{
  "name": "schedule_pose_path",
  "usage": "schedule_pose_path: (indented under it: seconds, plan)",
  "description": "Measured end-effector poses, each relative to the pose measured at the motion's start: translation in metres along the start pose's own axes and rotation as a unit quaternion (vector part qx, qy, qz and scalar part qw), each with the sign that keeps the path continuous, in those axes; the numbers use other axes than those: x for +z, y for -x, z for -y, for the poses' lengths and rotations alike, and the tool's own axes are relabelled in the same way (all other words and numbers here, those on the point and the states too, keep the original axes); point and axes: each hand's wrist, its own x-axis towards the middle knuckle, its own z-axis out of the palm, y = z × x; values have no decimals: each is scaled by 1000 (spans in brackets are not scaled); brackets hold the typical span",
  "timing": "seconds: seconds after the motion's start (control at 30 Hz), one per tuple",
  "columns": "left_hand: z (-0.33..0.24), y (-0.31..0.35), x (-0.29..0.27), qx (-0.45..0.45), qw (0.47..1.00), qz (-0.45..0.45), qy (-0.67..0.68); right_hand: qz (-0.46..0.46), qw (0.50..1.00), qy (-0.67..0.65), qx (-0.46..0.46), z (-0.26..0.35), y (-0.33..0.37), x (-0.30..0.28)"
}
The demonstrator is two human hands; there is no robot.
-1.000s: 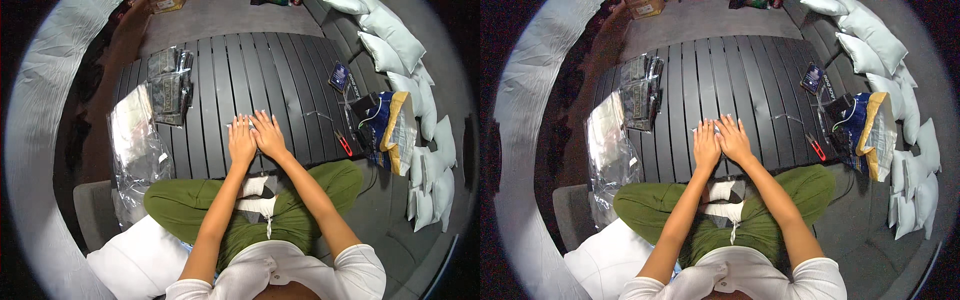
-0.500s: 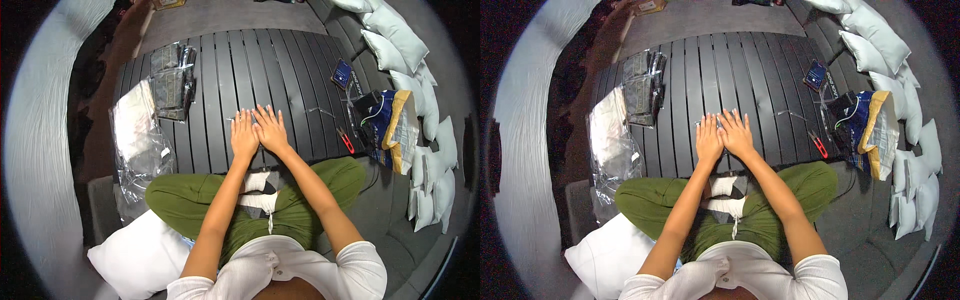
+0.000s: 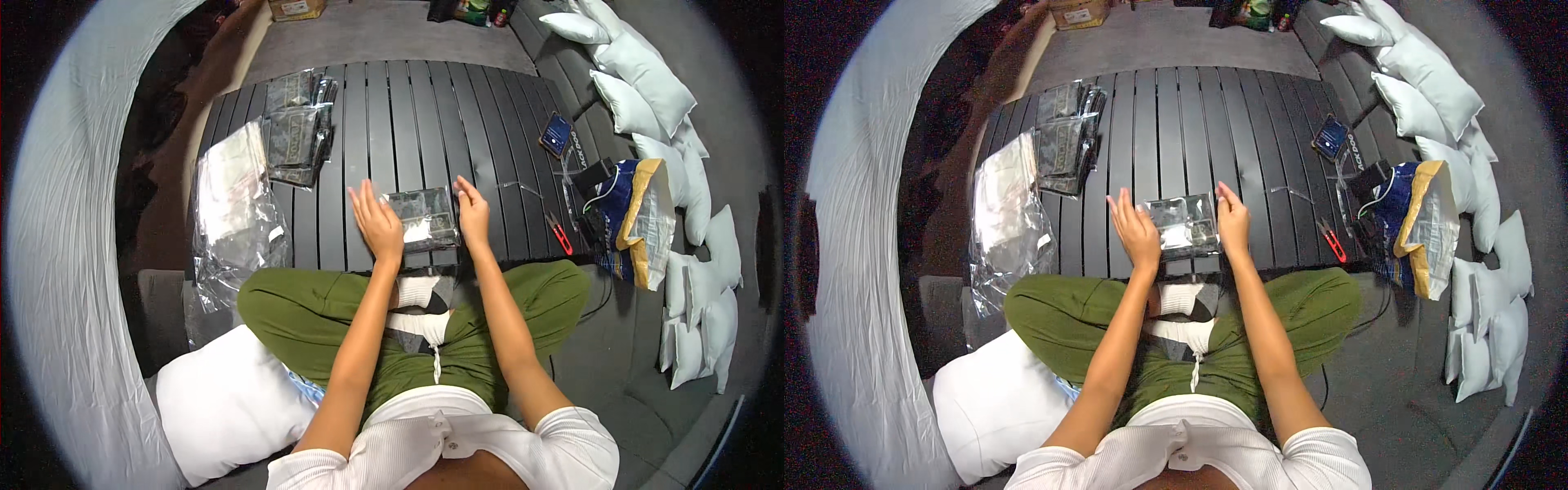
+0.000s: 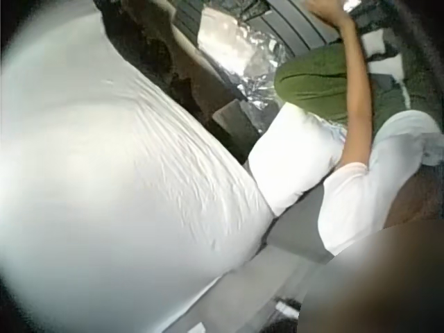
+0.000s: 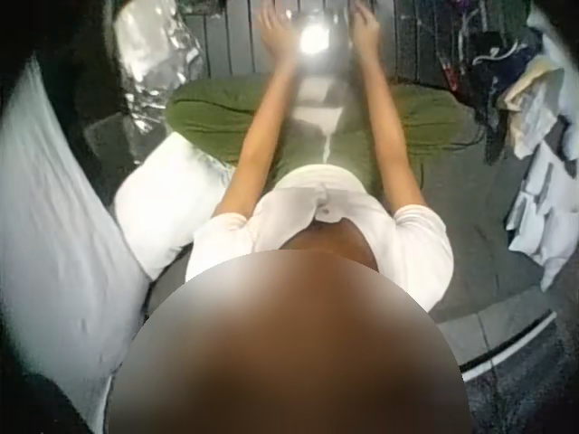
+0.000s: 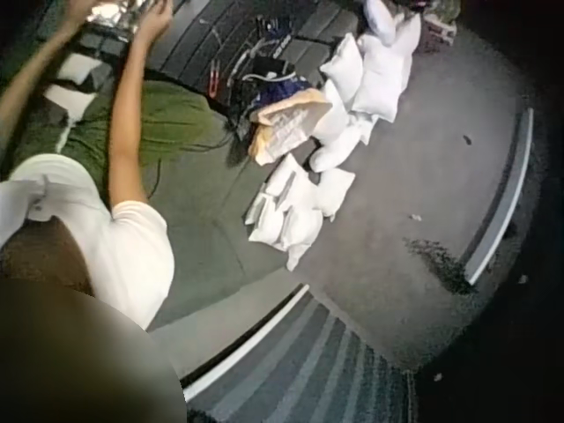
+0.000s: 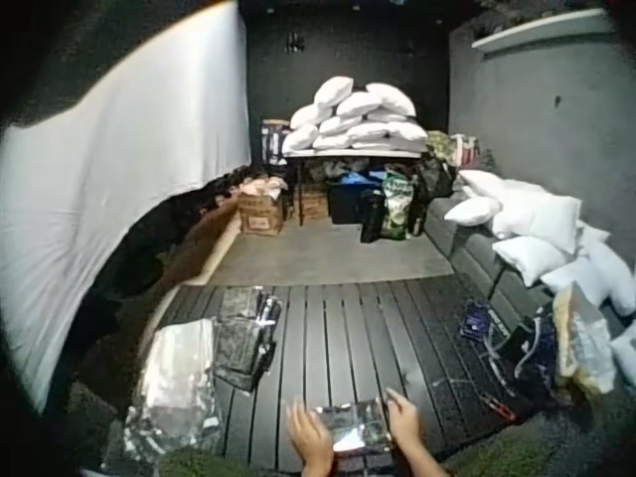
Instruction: Folding a camo-patterned neck gaiter and placing it into a clear plastic adhesive bag.
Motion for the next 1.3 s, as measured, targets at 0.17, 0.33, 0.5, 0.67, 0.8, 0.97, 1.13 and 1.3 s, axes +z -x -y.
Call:
schedule_pose_path:
  seconds: [0.17, 0.33, 0.5, 0.67, 0.8, 0.97, 1.13, 1.3]
  plan:
    - [12, 13, 14, 7, 997, 26, -76, 122, 918, 326, -192, 4, 19, 25]
    - [18, 19, 23, 44, 963, 159, -211, 139, 836, 490, -203, -4, 27, 26]
    - [21, 22, 19, 39, 962, 154, -222, 129, 832, 497, -213, -4, 29, 31]
    - [22, 21, 18, 46, 962, 154, -220, 144, 822, 511, -207, -15, 28, 29]
    - [21, 26, 4, -90, 989, 97, -67, 60, 992, 97, -51, -11, 16, 5]
    - [24, 49, -29, -293, 942, 127, 106, 24, 966, -53, 253, -1, 43, -33]
    - [24, 62, -35, -243, 959, 133, 52, 93, 968, 49, 228, -17, 62, -41]
    - [42, 72, -46, -282, 933, 203, 91, 134, 966, 31, 220, -2, 74, -34]
